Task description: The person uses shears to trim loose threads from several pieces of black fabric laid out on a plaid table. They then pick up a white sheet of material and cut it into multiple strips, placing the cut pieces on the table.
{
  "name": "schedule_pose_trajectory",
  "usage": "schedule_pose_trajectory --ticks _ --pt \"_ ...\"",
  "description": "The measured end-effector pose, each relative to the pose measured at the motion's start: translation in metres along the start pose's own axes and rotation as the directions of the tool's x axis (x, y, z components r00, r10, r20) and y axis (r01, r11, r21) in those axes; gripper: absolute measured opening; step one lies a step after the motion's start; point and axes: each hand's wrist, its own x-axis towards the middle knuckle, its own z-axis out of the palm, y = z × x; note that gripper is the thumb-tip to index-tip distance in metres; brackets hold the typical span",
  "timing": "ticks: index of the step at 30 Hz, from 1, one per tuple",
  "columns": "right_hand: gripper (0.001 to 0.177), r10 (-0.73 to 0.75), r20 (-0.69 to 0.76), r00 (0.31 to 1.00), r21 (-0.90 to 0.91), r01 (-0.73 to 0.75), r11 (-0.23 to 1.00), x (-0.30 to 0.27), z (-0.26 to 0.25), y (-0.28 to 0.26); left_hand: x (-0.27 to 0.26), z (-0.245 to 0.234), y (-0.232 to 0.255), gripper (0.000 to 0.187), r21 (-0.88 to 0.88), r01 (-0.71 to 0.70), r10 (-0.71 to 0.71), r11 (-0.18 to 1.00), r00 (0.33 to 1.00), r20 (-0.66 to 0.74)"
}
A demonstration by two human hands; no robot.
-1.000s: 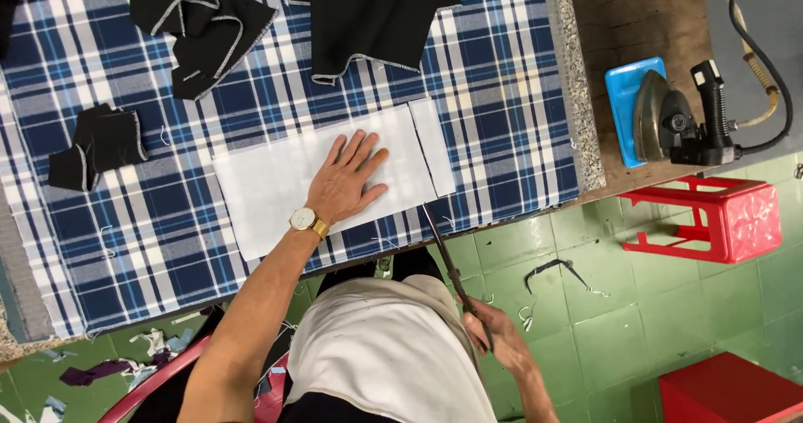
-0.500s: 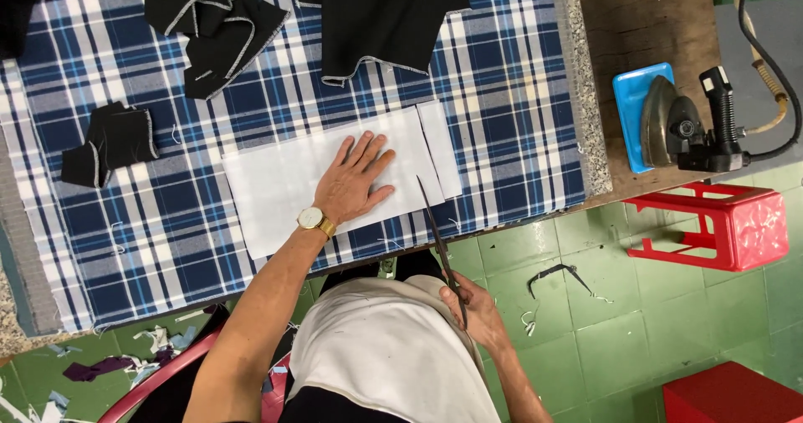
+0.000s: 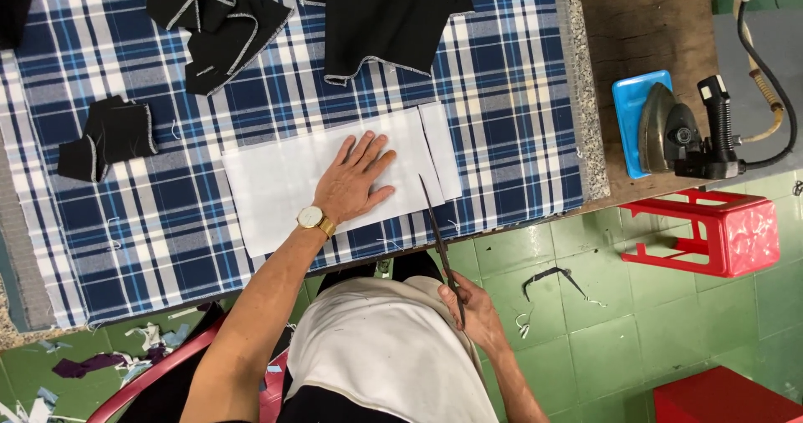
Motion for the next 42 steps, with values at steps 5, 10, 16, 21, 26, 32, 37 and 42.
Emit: schedule_pose_trajectory --ticks 5,10,16,21,26,32,37,42 --pt "0.078 -0.014 -0.013 1.0 -0.079 0.012 0.997 -0.007 0.001 -0.013 0.001 -0.003 0.001 0.066 0.002 0.004 -0.004 1.0 1.0 0.019" --pt "0.071 0.0 -0.015 1.0 0.026 0.0 1.0 0.005 -0.001 0.003 0.001 -0.004 0.002 0.066 0.014 -0.004 0.004 1.0 1.0 0.004" --pt "0.074 0.074 0.035 0.997 -0.086 -0.07 0.994 0.006 -0.004 -0.015 0.001 -0.004 0.001 0.07 0.009 0.016 -0.016 1.0 1.0 0.011" --pt "0.075 0.045 0.052 0.998 -0.084 -0.04 0.996 0.027 0.001 -0.015 0.002 0.0 0.002 0.07 -0.042 0.036 -0.036 0.998 0.999 0.007" --pt "0.057 -0.158 0.005 0.987 0.08 0.157 0.984 0.042 0.003 -0.014 0.001 0.008 0.002 0.074 -0.014 0.119 -0.118 0.993 0.992 0.049" --pt "0.052 -0.138 0.006 0.99 0.099 0.137 0.986 0.042 0.004 -0.013 0.001 0.008 0.001 0.075 -0.019 0.113 -0.112 0.993 0.993 0.037" --pt "0.051 -0.108 0.016 0.994 0.103 0.106 0.989 0.047 0.001 -0.015 0.001 0.008 0.002 0.076 -0.018 0.127 -0.127 0.992 0.991 0.033" --pt "0.053 -0.142 0.014 0.99 0.103 0.14 0.985 0.055 0.004 -0.029 0.003 0.004 0.004 0.077 -0.008 0.135 -0.134 0.991 0.99 0.045"
